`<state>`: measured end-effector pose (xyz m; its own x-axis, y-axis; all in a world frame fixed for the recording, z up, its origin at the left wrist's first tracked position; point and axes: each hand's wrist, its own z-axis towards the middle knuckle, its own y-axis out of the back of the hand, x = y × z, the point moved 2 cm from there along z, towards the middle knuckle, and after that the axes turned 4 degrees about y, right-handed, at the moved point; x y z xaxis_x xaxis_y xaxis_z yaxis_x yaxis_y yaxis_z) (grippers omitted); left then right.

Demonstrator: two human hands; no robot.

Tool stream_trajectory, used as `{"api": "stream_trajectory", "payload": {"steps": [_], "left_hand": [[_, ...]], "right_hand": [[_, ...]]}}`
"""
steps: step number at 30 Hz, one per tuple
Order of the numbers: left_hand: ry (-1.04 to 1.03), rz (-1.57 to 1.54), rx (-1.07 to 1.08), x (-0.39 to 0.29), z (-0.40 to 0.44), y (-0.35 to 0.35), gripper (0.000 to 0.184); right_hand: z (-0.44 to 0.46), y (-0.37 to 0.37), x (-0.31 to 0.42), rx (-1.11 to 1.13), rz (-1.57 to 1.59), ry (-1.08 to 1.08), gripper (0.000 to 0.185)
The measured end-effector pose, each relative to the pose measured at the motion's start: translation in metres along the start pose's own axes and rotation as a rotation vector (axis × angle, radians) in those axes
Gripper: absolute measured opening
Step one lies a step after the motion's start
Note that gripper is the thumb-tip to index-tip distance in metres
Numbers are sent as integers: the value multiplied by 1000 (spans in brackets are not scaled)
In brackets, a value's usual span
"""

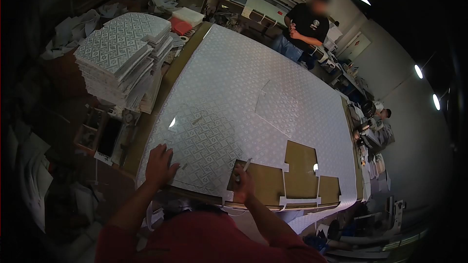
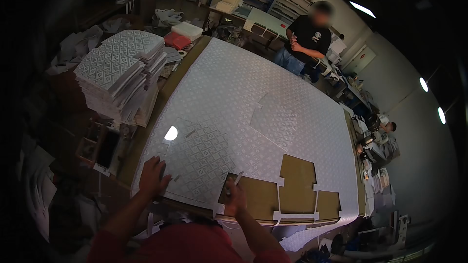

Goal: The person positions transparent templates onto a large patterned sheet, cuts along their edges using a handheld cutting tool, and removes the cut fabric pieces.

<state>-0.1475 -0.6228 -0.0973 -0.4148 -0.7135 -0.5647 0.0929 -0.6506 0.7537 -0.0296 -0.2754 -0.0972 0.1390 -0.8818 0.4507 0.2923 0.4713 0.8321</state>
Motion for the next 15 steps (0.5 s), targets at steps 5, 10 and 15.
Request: {"api": "stream_trajectory", "payload": {"steps": [5, 10, 15], "left_hand": [[-7, -22, 1, 1, -1, -1, 64], [-1, -42, 32, 2, -1, -1, 64], [7, -58, 39, 4, -3, -3, 64]], "right_hand": [[-2, -5, -4, -15, -69, 42, 41], [0, -1, 1, -36, -100, 76, 43], [4, 3, 11, -3, -94, 9, 41]]}}
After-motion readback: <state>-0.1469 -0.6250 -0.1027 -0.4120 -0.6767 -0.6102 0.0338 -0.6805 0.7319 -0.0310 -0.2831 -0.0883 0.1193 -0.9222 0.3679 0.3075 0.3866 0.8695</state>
